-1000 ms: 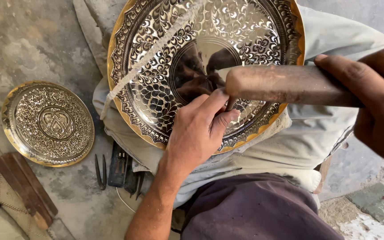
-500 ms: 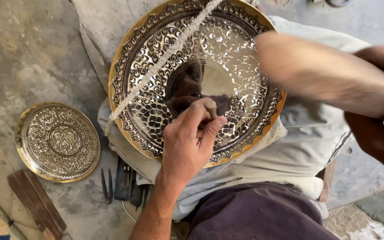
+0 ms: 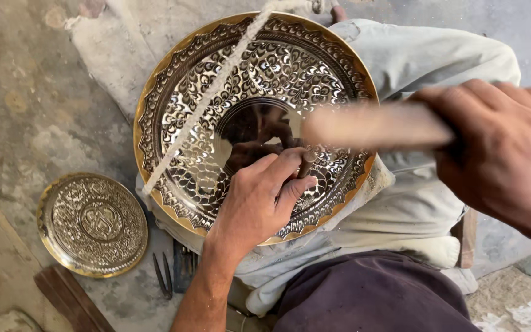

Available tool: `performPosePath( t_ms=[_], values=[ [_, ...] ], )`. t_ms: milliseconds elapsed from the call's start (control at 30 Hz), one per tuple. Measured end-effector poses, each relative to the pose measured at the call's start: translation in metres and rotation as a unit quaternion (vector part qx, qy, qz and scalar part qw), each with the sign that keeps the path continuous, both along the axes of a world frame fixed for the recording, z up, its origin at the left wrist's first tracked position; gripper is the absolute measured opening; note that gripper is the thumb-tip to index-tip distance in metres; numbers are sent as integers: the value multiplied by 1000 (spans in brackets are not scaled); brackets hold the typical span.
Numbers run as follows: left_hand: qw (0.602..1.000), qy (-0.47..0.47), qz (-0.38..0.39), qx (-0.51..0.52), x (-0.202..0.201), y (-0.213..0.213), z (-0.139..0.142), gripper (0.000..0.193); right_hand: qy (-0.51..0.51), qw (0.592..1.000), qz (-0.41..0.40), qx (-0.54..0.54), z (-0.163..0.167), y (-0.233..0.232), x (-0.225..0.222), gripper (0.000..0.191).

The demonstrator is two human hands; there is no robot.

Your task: The person sits on the floor with a large decorated brass tray on their lap, holding a small punch against the tray's polished center and striking it with a wooden mallet to emboss the metal. A second finished brass tray rests on the floor beside them.

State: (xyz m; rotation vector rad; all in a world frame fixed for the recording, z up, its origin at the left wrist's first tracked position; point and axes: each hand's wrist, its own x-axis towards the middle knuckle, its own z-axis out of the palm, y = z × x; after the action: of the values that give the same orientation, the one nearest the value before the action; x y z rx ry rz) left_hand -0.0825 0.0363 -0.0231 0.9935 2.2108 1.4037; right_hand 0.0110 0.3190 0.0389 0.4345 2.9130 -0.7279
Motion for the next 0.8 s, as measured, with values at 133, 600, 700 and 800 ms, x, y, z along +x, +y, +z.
performPosePath(
  t_ms=[133,600,700,800],
  values=[
    [1000,5,-15,-8,-2,1,0,31,36,954,178,237,3,-7,-6,58],
    [1000,2,-23,-15,-1,1,0,32,-23,999,-6,47,4,-7,1,56],
    [999,-19,-25,-21,-1,1,0,32,11,1000,-8,4,3,-6,4,53],
    [999,-12,-25,-32,-1,1,-1,32,50,999,7,-11,5,-9,5,56]
  ],
)
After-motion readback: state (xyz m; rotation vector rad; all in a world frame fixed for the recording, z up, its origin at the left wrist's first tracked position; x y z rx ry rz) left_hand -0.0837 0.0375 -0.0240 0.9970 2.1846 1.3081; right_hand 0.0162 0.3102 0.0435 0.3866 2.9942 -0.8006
